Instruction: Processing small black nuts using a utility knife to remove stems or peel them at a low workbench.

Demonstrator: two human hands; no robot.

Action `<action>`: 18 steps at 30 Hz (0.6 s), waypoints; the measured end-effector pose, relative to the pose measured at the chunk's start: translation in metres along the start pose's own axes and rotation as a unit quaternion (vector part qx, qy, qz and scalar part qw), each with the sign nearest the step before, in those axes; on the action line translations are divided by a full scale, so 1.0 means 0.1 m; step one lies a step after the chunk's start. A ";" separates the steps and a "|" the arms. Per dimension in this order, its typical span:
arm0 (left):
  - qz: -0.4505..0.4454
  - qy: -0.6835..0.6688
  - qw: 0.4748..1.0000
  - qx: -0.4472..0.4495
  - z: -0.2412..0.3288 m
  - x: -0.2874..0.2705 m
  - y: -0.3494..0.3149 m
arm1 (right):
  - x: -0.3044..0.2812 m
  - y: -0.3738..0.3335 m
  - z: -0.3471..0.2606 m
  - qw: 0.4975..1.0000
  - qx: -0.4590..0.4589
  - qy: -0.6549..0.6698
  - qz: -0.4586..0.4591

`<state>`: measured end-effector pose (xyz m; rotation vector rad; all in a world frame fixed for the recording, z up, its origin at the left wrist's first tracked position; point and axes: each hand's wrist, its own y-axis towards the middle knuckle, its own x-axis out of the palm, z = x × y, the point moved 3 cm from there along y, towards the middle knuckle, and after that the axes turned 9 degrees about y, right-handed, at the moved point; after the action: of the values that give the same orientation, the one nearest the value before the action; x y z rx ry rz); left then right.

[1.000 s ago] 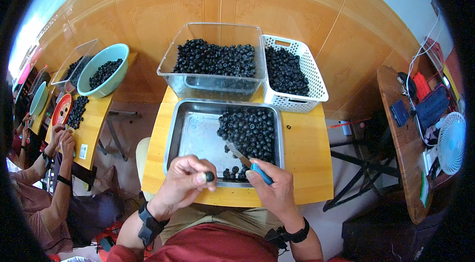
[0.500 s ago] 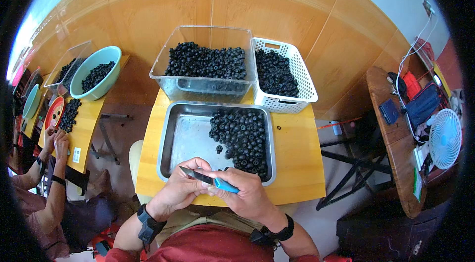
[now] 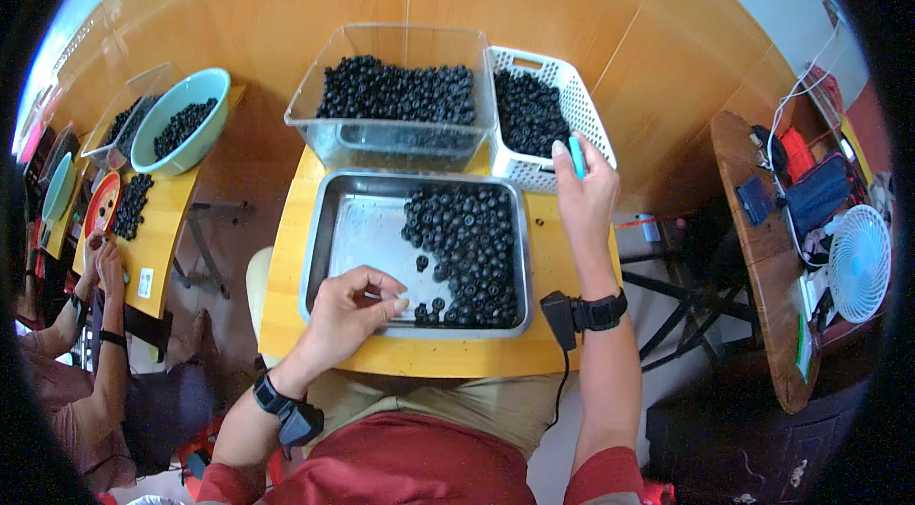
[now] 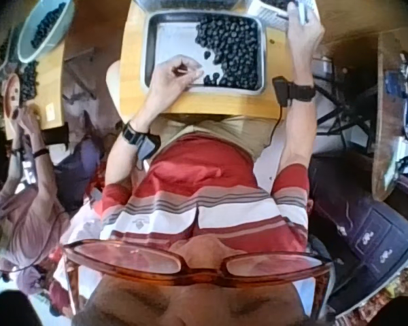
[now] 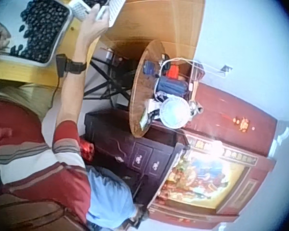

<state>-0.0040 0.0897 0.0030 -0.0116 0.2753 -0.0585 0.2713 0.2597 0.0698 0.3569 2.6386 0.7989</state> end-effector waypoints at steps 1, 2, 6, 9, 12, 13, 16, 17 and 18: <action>0.006 0.040 0.999 0.008 0.00 -0.03 0.02 | 0.05 -0.01 -0.01 1.000 0.001 0.025 -0.007; -0.002 0.067 0.998 -0.001 0.01 -0.05 0.03 | 0.06 -0.11 -0.06 1.000 0.025 0.014 -0.007; -0.034 0.139 0.989 0.032 -0.08 -0.05 0.07 | 0.22 -0.65 -0.17 0.992 0.070 0.051 -0.094; -0.084 0.257 0.960 0.078 -0.03 0.05 0.17 | 0.21 -0.94 -0.14 0.986 0.104 0.059 -0.119; -0.120 0.328 0.932 0.097 -0.01 0.10 0.25 | 0.19 -1.09 -0.17 0.978 0.140 0.091 -0.126; -0.121 0.328 0.932 0.098 -0.04 0.11 0.29 | 0.17 -1.12 -0.18 0.978 0.140 0.090 -0.125; -0.172 0.374 0.905 0.109 -0.07 0.16 0.39 | 0.13 -1.17 -0.21 0.975 0.146 0.098 -0.135; -0.191 0.378 0.901 0.090 -0.04 0.18 0.41 | 0.11 -1.18 -0.23 0.975 0.146 0.098 -0.133; -0.209 0.381 0.898 0.072 -0.03 0.19 0.42 | 0.09 -1.18 -0.26 0.976 0.142 0.098 -0.134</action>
<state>0.0158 0.1307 -0.0063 0.1020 1.0547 -0.5200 0.2366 0.1544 0.0196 -0.0124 2.9067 0.3876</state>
